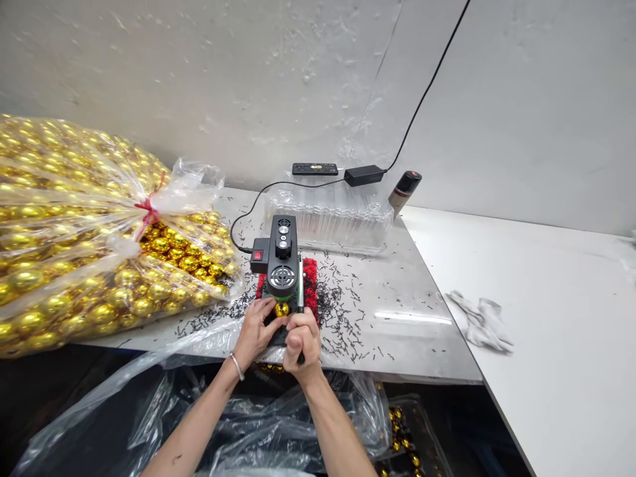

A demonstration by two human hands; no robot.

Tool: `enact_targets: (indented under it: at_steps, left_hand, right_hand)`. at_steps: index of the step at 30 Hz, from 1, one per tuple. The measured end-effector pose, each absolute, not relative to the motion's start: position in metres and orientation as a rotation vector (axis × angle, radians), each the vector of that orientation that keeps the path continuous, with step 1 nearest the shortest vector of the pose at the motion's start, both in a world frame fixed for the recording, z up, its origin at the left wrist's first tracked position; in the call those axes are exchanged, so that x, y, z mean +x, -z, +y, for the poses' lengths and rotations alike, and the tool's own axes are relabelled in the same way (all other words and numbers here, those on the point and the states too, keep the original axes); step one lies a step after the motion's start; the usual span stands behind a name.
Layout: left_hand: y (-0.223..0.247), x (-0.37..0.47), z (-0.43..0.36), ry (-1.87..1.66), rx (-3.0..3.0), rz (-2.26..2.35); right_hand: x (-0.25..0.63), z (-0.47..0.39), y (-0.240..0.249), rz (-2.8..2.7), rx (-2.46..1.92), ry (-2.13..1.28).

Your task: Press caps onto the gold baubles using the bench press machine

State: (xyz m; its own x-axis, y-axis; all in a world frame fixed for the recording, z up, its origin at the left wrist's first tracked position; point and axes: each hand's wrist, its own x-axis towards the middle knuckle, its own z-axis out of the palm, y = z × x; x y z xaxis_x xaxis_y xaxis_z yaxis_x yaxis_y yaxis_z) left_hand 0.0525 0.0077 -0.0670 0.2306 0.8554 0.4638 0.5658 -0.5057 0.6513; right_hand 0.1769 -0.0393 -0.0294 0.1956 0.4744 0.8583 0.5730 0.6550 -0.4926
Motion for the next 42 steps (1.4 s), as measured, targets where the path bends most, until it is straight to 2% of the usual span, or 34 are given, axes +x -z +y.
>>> enact_targets:
  at_steps: [6,16,23,28,31,36,42]
  left_hand:
    - [0.068,0.053,0.01,-1.183,2.128,1.294]
    - [0.049,0.041,-0.009,-1.162,2.039,1.284]
    - [0.038,-0.003,-0.072,-0.866,2.208,1.087]
    - [0.014,-0.025,0.002,-1.084,2.249,1.567]
    - [0.002,-0.031,0.067,-0.725,2.353,1.843]
    - [0.0,-0.016,0.123,-0.539,2.412,1.768]
    - [-0.008,-0.017,0.123,-0.483,2.377,1.719]
  right_hand:
    - [0.181,-0.037,0.024,-1.593,-0.887,0.178]
    - [0.179,-0.045,-0.073,-1.455,-1.076,-0.076]
    - [0.178,-0.046,-0.059,-1.463,-1.022,-0.04]
    - [0.175,-0.047,-0.049,-1.439,-1.004,-0.013]
    - [0.174,-0.047,-0.049,-1.428,-1.017,-0.022]
    - [0.173,-0.048,-0.047,-1.41,-1.02,-0.025]
    - [0.171,-0.047,-0.045,-1.404,-1.017,-0.016]
